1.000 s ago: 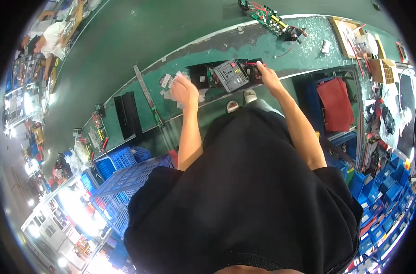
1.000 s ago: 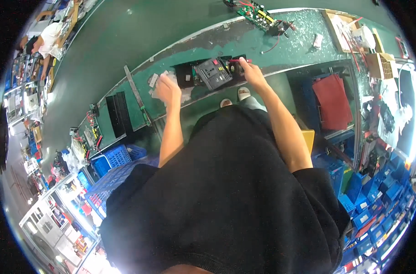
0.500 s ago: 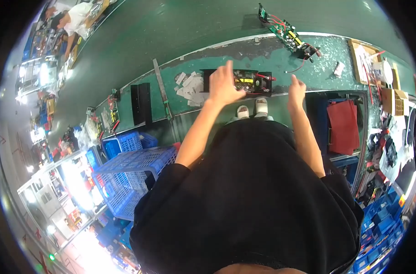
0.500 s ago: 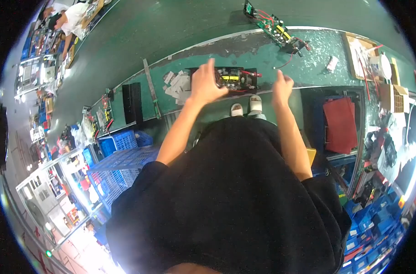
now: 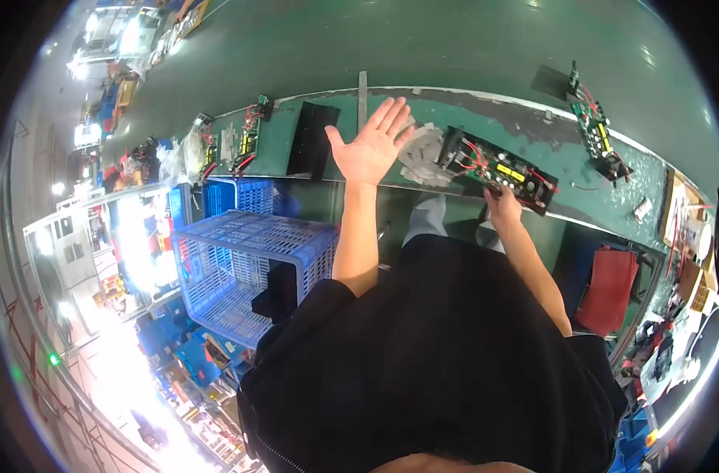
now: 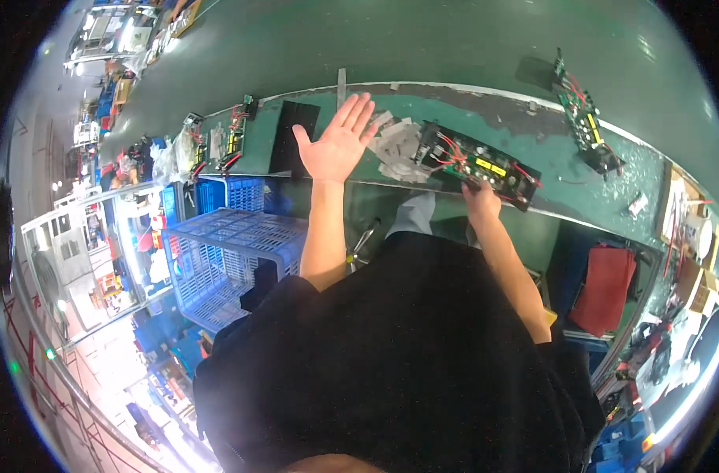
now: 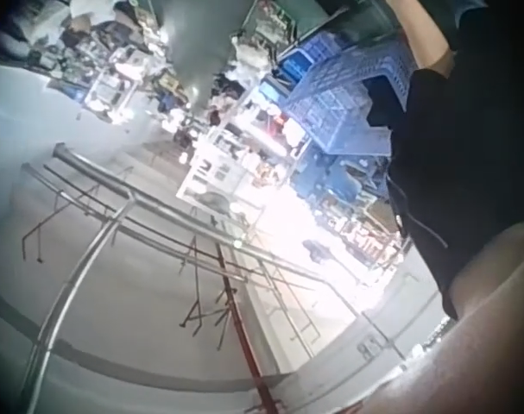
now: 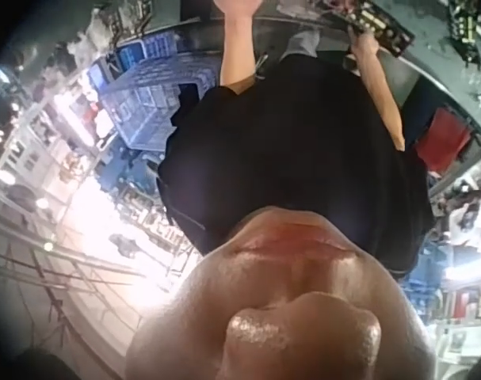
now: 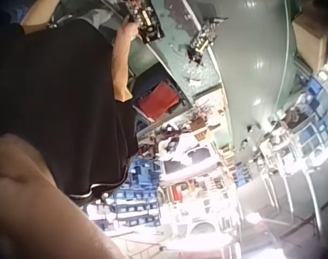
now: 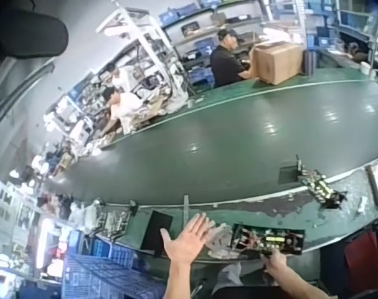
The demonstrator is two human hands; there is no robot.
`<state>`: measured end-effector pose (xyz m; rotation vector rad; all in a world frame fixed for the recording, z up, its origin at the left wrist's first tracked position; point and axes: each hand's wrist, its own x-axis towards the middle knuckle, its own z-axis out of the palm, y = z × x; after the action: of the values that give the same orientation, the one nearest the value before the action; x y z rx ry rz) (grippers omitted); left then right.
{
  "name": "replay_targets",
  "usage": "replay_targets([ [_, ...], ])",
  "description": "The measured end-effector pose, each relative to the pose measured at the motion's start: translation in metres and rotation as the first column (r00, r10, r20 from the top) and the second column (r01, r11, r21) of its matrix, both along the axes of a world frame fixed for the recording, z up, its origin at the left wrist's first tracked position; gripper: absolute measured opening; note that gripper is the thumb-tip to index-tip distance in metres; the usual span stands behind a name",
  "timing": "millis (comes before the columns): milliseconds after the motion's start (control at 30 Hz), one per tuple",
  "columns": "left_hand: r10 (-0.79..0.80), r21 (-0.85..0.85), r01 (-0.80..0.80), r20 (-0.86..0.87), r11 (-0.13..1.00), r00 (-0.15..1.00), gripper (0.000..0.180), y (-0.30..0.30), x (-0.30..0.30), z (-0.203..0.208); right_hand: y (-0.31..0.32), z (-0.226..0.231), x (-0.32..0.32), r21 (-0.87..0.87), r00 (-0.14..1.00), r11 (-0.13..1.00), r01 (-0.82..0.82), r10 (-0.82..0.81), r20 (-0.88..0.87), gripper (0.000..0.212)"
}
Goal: Assembling electronic components, connecting wires, and applying labels to circuit boards on a factory production line.
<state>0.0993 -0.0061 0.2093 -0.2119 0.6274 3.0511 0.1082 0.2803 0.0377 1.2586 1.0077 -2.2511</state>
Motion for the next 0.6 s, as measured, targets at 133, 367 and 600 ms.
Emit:
replay_targets([
  [133,0.047,0.03,-0.048,0.05,0.998,0.998,0.116,-0.052,0.018,-0.008,0.008,-0.007,0.012,0.905,0.461,0.052,-0.422,0.872,0.164,0.029],
  [367,-0.008,0.041,-0.002,0.247,0.999,0.969,0.098,-0.136,0.072,-0.054,-0.057,0.037,-0.083,0.341,0.884,0.921,-0.188,0.31,-0.35,0.025],
  [600,0.056,0.035,-0.078,0.426,0.996,0.903,0.088,-0.175,0.148,-0.075,-0.191,0.03,-0.219,0.933,0.309,-0.216,-0.289,0.901,0.305,0.046],
])
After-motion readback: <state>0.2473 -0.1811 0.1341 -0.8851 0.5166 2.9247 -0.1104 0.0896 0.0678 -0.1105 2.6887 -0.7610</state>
